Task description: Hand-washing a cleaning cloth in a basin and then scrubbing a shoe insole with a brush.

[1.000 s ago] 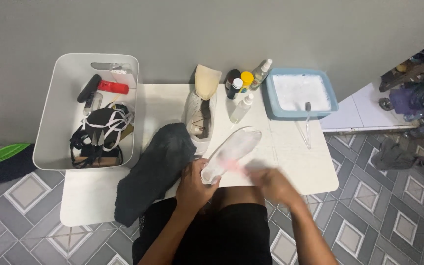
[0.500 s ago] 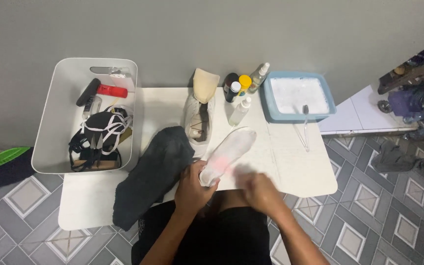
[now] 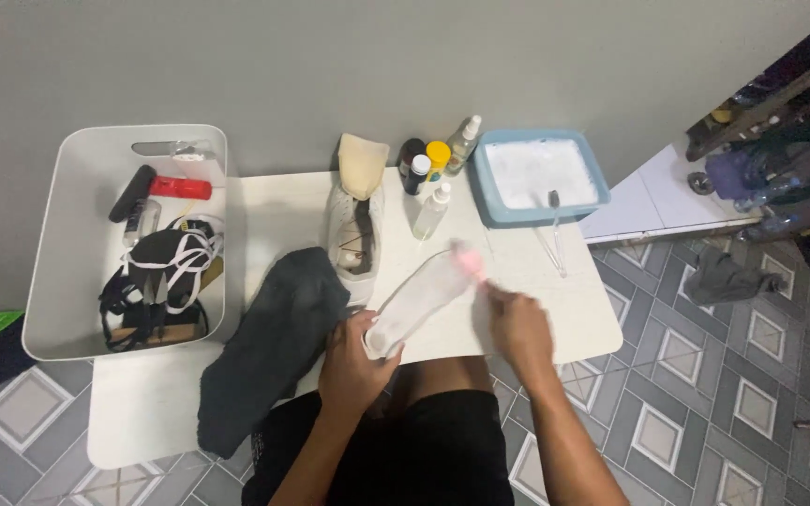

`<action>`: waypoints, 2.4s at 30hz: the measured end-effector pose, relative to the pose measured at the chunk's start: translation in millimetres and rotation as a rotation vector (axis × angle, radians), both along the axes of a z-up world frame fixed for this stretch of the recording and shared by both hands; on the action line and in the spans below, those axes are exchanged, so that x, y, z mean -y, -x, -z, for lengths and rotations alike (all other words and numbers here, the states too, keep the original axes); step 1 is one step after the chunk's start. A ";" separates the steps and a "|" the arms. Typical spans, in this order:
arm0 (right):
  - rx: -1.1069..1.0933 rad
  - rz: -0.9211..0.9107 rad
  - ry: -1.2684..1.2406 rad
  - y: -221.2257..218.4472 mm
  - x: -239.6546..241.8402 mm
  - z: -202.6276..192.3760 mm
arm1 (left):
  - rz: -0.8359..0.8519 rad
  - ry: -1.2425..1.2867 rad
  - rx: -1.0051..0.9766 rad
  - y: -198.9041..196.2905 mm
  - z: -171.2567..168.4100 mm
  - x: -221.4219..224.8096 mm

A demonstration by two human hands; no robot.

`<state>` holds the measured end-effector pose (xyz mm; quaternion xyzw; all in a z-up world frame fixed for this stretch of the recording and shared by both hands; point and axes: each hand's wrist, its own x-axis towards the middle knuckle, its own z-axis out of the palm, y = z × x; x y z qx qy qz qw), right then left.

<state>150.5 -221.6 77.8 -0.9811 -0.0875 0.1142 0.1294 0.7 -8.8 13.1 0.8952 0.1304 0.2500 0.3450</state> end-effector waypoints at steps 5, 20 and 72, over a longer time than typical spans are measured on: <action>-0.582 -0.388 -0.403 27.6 -10.5 -11.9 | 0.000 0.080 -0.061 0.8 4.5 -2.1; -0.145 -0.309 -0.330 36.9 -14.0 -8.8 | -0.035 0.112 -0.128 -0.4 8.5 -0.5; -0.060 0.053 -0.031 19.1 -22.4 -31.3 | -0.007 0.010 0.041 -2.4 10.6 -2.6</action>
